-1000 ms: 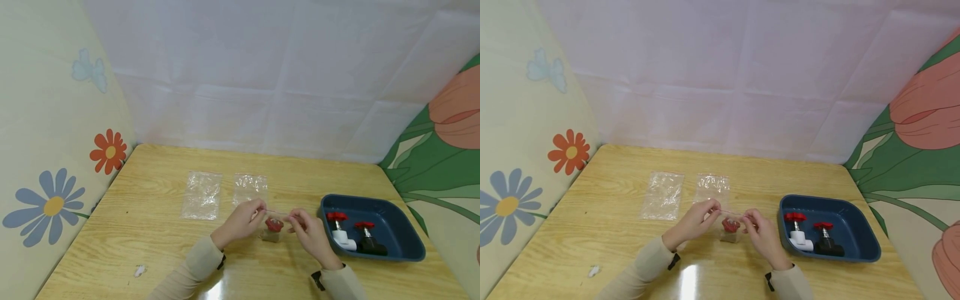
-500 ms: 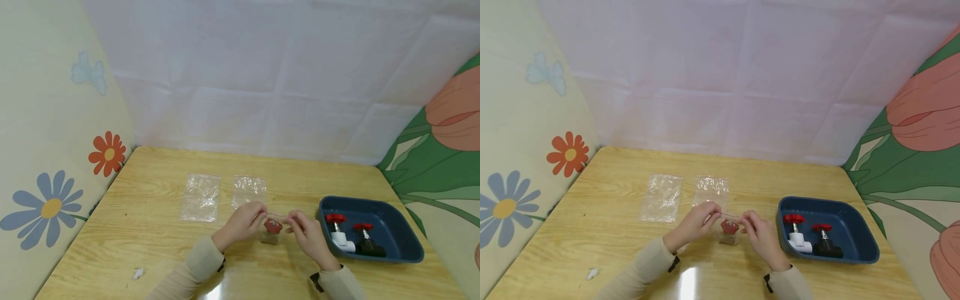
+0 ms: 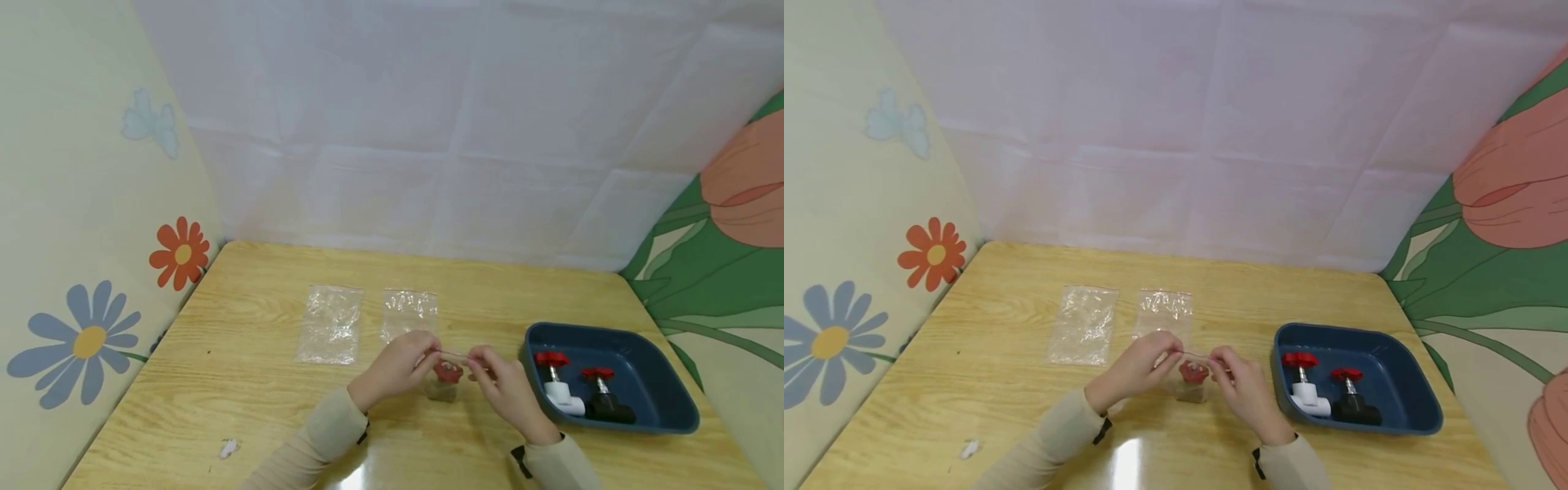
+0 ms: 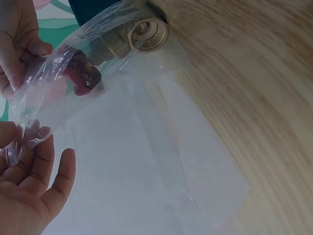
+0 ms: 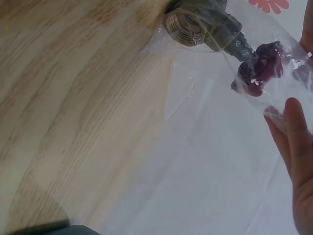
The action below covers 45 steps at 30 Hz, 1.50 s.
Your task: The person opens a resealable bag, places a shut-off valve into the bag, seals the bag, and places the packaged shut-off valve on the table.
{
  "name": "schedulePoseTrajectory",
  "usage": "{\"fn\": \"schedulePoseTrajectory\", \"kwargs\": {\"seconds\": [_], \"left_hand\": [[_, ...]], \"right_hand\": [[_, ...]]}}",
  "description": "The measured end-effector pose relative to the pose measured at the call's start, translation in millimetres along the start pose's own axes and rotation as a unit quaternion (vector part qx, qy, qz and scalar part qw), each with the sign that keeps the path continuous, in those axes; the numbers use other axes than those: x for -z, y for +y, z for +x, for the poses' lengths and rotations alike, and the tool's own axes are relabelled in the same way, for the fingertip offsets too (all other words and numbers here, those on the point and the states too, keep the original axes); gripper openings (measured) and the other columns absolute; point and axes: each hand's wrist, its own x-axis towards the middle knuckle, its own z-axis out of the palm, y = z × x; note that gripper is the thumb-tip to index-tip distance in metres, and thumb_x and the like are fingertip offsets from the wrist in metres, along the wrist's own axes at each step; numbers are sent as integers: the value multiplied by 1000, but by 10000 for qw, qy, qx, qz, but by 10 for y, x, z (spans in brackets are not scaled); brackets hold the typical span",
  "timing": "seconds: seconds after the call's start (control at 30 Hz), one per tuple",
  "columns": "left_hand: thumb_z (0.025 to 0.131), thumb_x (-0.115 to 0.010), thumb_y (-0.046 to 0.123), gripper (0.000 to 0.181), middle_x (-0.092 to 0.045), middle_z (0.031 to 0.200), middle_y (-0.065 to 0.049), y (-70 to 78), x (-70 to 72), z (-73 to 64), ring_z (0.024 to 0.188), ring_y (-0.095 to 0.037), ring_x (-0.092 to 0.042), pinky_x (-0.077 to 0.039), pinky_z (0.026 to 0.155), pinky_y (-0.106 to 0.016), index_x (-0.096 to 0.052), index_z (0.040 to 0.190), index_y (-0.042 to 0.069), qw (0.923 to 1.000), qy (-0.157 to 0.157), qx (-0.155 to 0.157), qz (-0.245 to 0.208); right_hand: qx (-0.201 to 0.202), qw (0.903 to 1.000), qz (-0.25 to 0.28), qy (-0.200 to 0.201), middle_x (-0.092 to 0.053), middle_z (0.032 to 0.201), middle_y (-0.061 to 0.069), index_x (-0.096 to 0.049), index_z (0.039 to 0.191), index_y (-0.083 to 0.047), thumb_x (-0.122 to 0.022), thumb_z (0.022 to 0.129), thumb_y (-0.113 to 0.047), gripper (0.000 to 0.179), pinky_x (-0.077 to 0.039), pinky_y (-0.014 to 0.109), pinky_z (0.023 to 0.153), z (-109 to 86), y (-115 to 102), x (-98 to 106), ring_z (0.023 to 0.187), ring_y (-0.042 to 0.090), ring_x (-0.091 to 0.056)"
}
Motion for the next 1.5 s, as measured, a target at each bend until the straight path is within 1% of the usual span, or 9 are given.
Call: {"fn": "schedulePoseTrajectory", "kwargs": {"seconds": [0.17,0.27,0.43,0.67,0.9,0.97,1.2,1.33,1.5], "left_hand": [[87,-57,10,5,-61,79,-2,2,-14,-7,69,-12,-54,-45,65,-18,-60,87,6,9999,34,-48,127],[87,-57,10,5,-61,78,-2,8,-24,-6,68,-12,-54,-45,65,-18,-60,86,5,9997,45,-62,227],[85,-57,9,4,-61,76,-1,16,-33,0,65,-11,-53,-44,63,-16,-60,85,5,9995,90,-163,256],[86,-59,11,5,-62,78,0,-12,-32,0,70,-10,-56,-44,66,-15,-60,84,6,9988,214,-363,249],[87,-58,11,5,-62,79,0,-21,-15,25,71,-10,-55,-44,67,-16,-61,86,8,9989,-28,-342,312],[87,-58,11,5,-61,77,1,-15,-6,38,69,-10,-54,-44,66,-15,-61,85,7,9986,-25,-387,360],[85,-58,9,4,-59,74,1,-22,-16,64,65,-9,-52,-43,62,-15,-60,82,7,9948,240,-732,669],[85,-57,9,4,-60,75,0,-22,-13,69,66,-9,-53,-43,63,-14,-60,83,7,9956,245,-697,575],[85,-58,10,4,-61,77,1,-35,-10,72,68,-9,-54,-44,65,-14,-61,84,7,9960,197,-670,563]], "right_hand": [[-26,9998,-194,-4,-65,74,11,-57,84,-2,-60,82,5,9,-49,16,52,0,7,-6,60,15,-64],[55,9996,-265,9,-65,73,10,-58,83,-4,-59,85,1,5,-48,15,51,-6,14,-13,59,15,-64],[289,9988,-375,113,-64,68,7,-57,83,-5,-61,80,8,14,-44,12,47,-9,14,-23,56,15,-62],[370,9988,-307,118,-66,71,7,-57,83,-4,-63,76,12,19,-48,13,54,-1,-3,-33,59,13,-63],[640,9965,-507,149,-67,71,5,-57,83,-4,-65,74,11,20,-48,13,53,33,-26,-42,58,11,-62],[718,9956,-584,164,-66,69,4,-57,83,-5,-66,75,10,19,-46,12,51,44,-33,-41,56,11,-61],[781,9933,-812,252,-64,66,4,-56,81,-6,-66,74,10,20,-41,10,46,67,-21,-61,54,10,-59],[844,9926,-816,304,-62,64,2,-56,81,-6,-67,74,9,20,-40,11,46,70,-17,-64,53,6,-57],[982,9902,-949,306,-64,69,2,-58,81,-6,-68,75,5,16,-44,12,47,89,-52,-30,58,3,-57]]}}
